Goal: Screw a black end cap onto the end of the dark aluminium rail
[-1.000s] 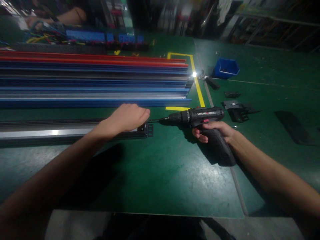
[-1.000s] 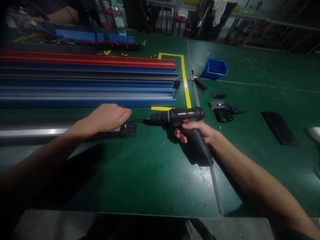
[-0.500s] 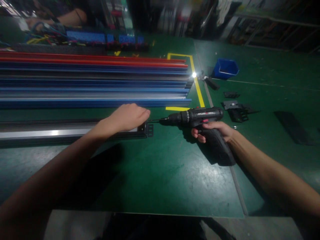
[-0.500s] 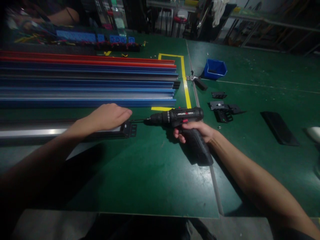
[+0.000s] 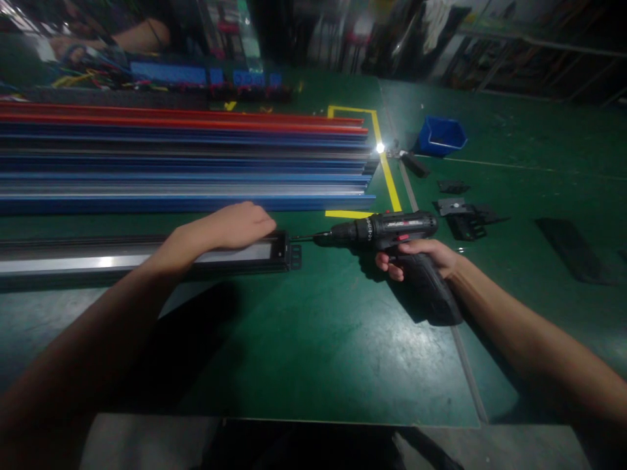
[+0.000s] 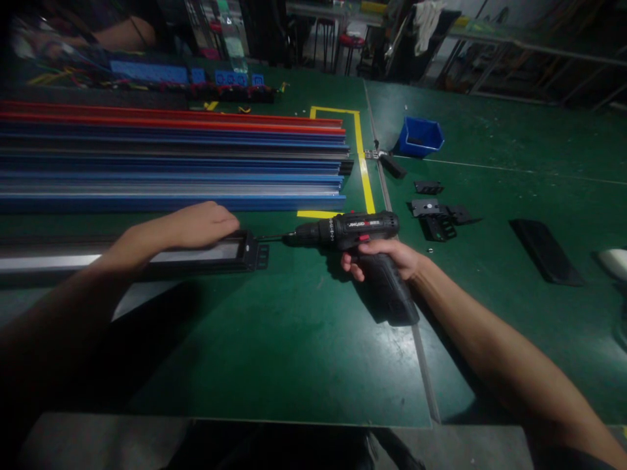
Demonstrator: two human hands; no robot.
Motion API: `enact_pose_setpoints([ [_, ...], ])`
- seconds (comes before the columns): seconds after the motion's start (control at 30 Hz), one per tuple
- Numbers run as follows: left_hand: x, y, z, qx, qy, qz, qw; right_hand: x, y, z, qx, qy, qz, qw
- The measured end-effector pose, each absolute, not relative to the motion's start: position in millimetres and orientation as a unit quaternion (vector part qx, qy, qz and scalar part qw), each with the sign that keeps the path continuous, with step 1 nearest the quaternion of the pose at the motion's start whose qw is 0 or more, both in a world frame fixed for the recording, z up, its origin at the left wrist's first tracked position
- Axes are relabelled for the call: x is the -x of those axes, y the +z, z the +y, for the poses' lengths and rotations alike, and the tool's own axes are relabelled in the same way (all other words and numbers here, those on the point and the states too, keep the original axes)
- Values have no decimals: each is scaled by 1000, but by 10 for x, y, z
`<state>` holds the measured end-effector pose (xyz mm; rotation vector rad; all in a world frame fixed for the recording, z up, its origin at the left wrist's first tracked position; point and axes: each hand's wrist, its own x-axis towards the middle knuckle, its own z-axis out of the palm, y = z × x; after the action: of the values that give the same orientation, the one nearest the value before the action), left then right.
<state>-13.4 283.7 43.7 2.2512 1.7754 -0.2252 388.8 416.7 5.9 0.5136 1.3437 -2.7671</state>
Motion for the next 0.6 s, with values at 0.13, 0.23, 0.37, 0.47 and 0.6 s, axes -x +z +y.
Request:
enact_pose_setpoints([
  [0.13, 118, 439, 2852, -776, -66, 608, 154, -3879, 80, 4158, -164, -888, 429, 9],
  [0.23, 131, 426, 2851, -771, -56, 613, 164, -3879, 75, 4165, -157, -885, 437, 10],
  [0.37, 138, 418, 2846, -763, -51, 620, 175, -3885, 68, 4173, -161, -884, 439, 13],
  [0.47, 126, 428, 2845, -759, -60, 626, 169, -3887, 71, 4172, -166, -882, 441, 13],
  [0.6, 110, 439, 2847, -759, -69, 626, 167, -3890, 74, 4170, -177, -883, 435, 13],
])
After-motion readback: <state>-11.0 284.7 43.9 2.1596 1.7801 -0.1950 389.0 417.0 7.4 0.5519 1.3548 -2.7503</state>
